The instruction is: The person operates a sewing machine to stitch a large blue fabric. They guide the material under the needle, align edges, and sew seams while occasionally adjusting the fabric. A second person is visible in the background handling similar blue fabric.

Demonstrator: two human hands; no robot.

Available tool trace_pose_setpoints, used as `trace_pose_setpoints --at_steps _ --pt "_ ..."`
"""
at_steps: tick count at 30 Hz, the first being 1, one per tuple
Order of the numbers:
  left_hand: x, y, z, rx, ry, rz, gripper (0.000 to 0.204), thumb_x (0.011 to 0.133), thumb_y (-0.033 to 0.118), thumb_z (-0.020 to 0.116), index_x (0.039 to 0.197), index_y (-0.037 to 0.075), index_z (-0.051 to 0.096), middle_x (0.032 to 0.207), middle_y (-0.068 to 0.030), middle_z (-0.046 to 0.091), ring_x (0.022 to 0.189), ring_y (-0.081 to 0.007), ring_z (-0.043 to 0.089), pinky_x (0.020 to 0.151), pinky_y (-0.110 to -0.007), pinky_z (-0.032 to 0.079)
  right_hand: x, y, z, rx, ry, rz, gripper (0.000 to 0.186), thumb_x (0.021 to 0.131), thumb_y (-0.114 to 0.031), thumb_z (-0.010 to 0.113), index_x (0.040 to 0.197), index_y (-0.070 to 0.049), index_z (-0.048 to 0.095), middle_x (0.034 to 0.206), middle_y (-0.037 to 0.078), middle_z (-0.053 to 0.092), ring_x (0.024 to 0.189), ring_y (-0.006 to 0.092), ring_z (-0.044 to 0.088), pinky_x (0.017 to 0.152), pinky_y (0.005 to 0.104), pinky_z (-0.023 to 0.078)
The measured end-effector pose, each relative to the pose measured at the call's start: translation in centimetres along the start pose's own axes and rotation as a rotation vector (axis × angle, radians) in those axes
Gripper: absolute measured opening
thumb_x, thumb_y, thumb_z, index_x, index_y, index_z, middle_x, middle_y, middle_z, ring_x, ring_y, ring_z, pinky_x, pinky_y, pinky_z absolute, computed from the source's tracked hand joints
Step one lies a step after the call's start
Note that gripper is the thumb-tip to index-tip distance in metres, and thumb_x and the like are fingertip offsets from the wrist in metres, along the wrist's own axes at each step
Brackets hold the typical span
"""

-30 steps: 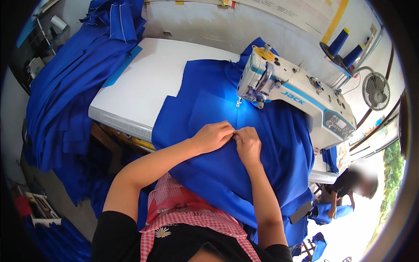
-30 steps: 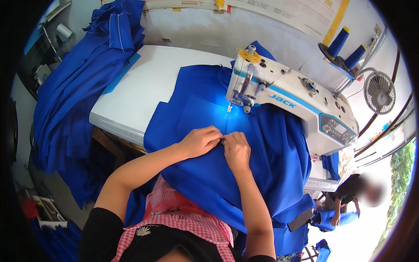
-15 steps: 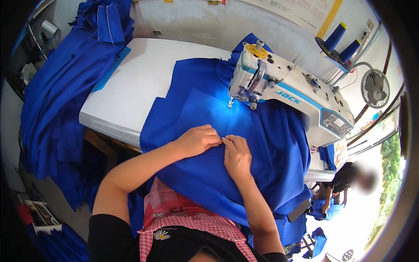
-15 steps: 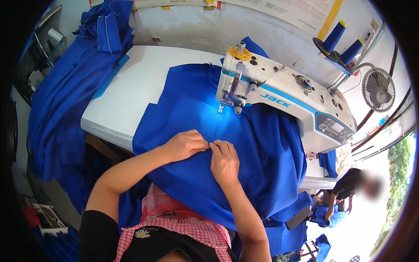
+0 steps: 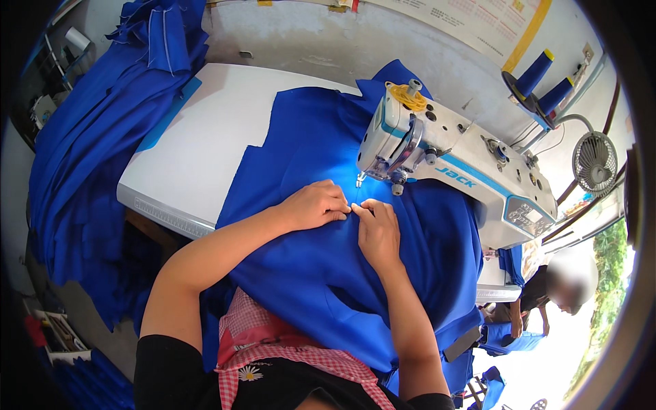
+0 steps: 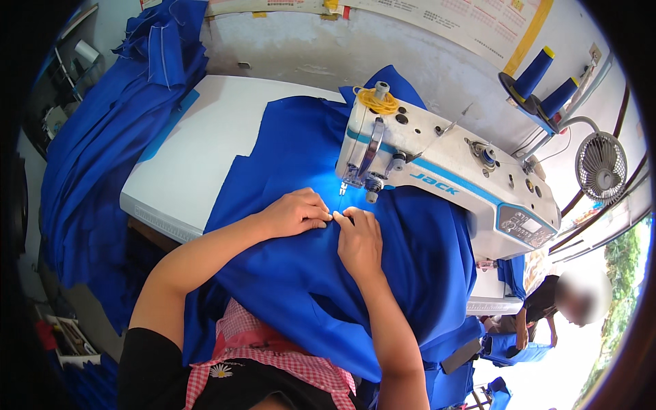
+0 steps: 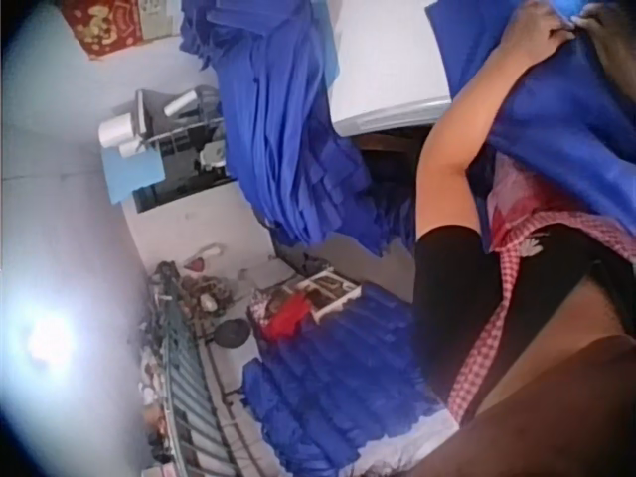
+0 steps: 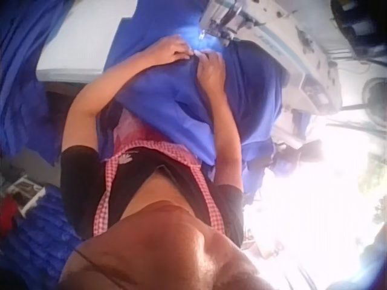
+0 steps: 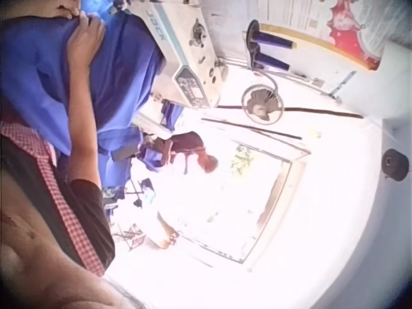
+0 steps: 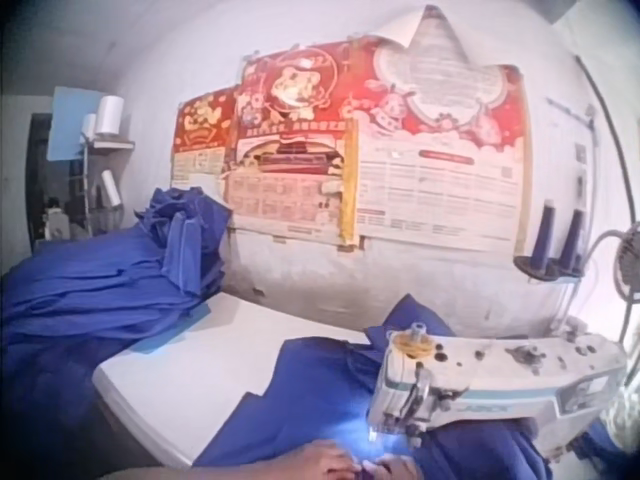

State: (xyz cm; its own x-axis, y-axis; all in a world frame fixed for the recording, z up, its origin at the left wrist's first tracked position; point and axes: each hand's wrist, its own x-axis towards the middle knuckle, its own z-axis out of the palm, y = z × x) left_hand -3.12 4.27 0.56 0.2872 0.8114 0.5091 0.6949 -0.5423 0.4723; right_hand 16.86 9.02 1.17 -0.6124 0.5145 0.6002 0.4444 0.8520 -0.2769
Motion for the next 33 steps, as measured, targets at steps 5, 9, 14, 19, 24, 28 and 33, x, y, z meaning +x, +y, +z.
trace_pose_setpoints --at_steps 5,9,14,19,24,28,33 --pt "2.1 -2.9 -0.2 0.055 -0.003 0.026 0.012 0.079 0.018 0.074 0.09 0.012 0.073 0.091 0.0018 0.067 0.085 -0.018 0.059 0.078 -0.031 0.051 1.4 2.7 1.5 0.036 0.039 -0.036 0.018 0.075 0.0 0.063 0.09 -0.008 0.07 0.089 0.006 0.063 0.086 0.0258 0.06 0.079 0.0366 0.047" --pt "2.7 -3.3 0.0 0.095 0.071 0.068 0.011 0.079 0.018 0.072 0.08 0.01 0.065 0.083 -0.002 0.06 0.082 -0.0215 0.057 0.075 -0.036 0.049 1.9 2.8 1.8 0.021 0.066 -0.016 0.015 0.076 -0.001 0.065 0.087 -0.009 0.07 0.082 0.005 0.064 0.078 0.0251 0.062 0.074 0.0357 0.048" --pt "2.9 -3.6 0.0 0.035 0.062 -0.061 0.013 0.083 0.019 0.069 0.082 0.008 0.063 0.083 -0.0053 0.06 0.08 -0.025 0.059 0.071 -0.038 0.05 3.8 1.6 2.3 -0.031 -0.003 0.05 0.007 0.083 -0.015 0.066 0.086 -0.01 0.069 0.082 0.007 0.066 0.073 0.0266 0.065 0.065 0.0379 0.051" --pt "3.3 -4.3 0.1 -0.126 0.074 -0.116 0.01 0.085 0.014 0.068 0.087 0.006 0.062 0.086 -0.005 0.061 0.078 -0.0259 0.059 0.07 -0.034 0.05 4.0 2.3 3.7 -0.032 0.005 0.114 0.013 0.087 -0.021 0.062 0.088 -0.011 0.07 0.08 0.008 0.069 0.068 0.0296 0.066 0.062 0.0403 0.052" --pt "3.6 -3.4 1.1 0.32 0.155 0.042 0.008 0.081 0.011 0.068 0.087 0.009 0.063 0.089 -0.0042 0.062 0.083 -0.0229 0.061 0.071 -0.033 0.052 3.1 1.9 2.5 -0.028 -0.012 0.132 0.011 0.083 -0.014 0.064 0.091 -0.009 0.07 0.087 0.009 0.068 0.074 0.0284 0.066 0.065 0.0393 0.052" --pt "1.8 -4.1 -1.0 0.239 0.016 0.241 0.016 0.079 0.01 0.068 0.095 0.01 0.066 0.092 -0.0019 0.064 0.082 -0.021 0.061 0.073 -0.031 0.053 -0.7 -1.1 -6.9 -0.192 0.17 0.048 0.033 0.073 -0.006 0.07 0.106 -0.011 0.068 0.106 0.01 0.063 0.102 0.0332 0.06 0.082 0.0419 0.051" --pt "0.8 -1.7 -1.8 0.142 -0.162 0.074 0.03 0.08 0.015 0.066 0.108 0.007 0.06 0.128 -0.0066 0.059 0.105 -0.0265 0.053 0.096 -0.039 0.043 -9.0 3.7 -10.1 -0.363 -0.01 0.629 0.062 0.077 -0.004 0.059 0.137 -0.015 0.048 0.122 0.018 0.057 0.096 0.0385 0.063 0.08 0.0455 0.053"
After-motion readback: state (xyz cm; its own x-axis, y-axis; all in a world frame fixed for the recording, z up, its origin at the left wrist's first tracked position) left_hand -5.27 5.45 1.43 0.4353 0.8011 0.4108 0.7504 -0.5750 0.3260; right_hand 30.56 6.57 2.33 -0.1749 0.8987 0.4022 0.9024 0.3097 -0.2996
